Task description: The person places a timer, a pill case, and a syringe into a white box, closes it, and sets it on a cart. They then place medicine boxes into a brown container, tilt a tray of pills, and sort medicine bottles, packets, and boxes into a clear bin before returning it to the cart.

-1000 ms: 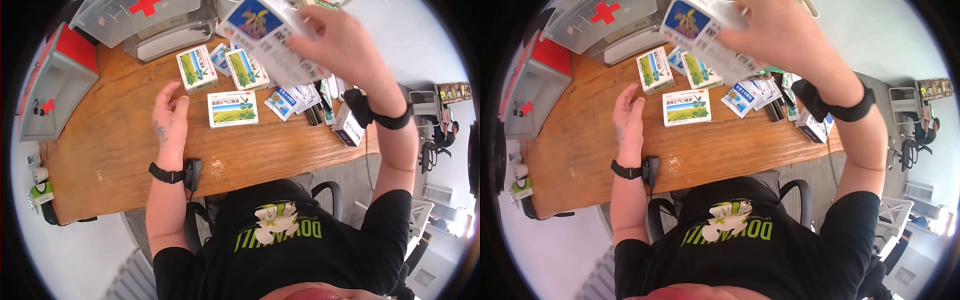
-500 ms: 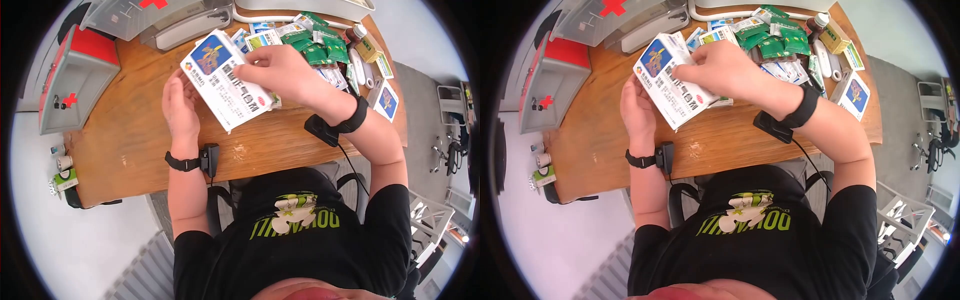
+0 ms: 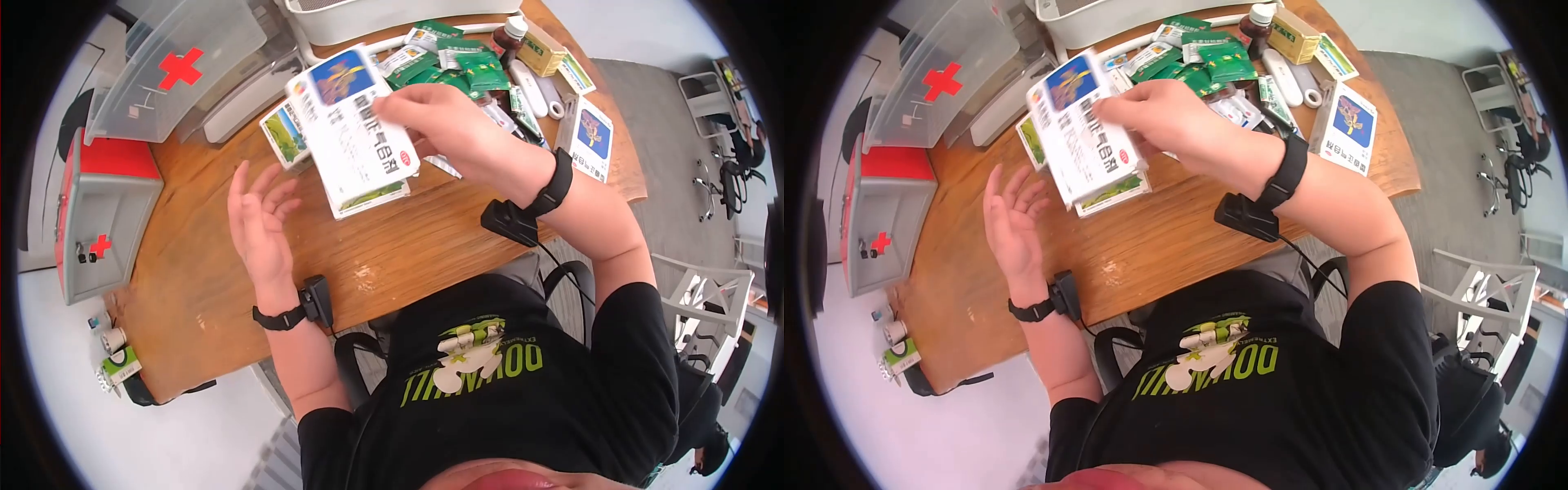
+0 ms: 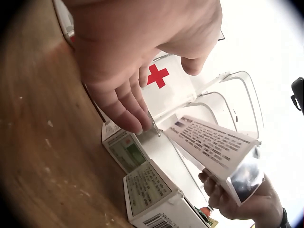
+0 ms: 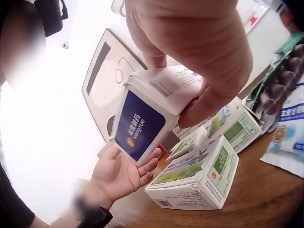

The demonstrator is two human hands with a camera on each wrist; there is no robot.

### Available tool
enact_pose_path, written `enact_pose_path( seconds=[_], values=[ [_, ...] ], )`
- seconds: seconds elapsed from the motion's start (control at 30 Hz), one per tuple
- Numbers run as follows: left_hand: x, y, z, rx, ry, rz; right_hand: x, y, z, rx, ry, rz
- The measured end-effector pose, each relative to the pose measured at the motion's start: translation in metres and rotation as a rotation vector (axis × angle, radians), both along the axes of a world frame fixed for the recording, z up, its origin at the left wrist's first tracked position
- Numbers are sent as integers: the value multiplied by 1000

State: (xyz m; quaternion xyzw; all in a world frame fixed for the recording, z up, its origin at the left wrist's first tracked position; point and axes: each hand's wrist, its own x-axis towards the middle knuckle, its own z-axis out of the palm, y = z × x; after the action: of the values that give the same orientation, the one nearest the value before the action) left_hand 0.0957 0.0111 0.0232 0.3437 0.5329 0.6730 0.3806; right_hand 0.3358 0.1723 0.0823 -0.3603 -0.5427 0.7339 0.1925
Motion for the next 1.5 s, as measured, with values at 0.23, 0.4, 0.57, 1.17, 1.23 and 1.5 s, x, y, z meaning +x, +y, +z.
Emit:
enact_pose_path(
  seconds=[0.23, 0.4, 0.57, 1.17, 1.23, 1.5],
  values=[
    [9, 2, -4, 6, 127, -19, 10, 12, -13, -149, 107, -191],
    [11, 2, -8, 4, 178, -41, 12, 4, 4, -53, -152, 38],
    [20, 2, -3, -42, 271, -16, 15, 5, 9, 351, -382, 162],
    [24, -1, -2, -28, 259, 103, 88, 255, 70, 1383, -1200, -146],
    [22, -1, 0, -44, 257, 109, 90, 281, 64, 1343, -1292, -69],
    [19, 1, -3, -67, 228, 119, 52, 303, 62, 1200, -1356, 168]
  ],
)
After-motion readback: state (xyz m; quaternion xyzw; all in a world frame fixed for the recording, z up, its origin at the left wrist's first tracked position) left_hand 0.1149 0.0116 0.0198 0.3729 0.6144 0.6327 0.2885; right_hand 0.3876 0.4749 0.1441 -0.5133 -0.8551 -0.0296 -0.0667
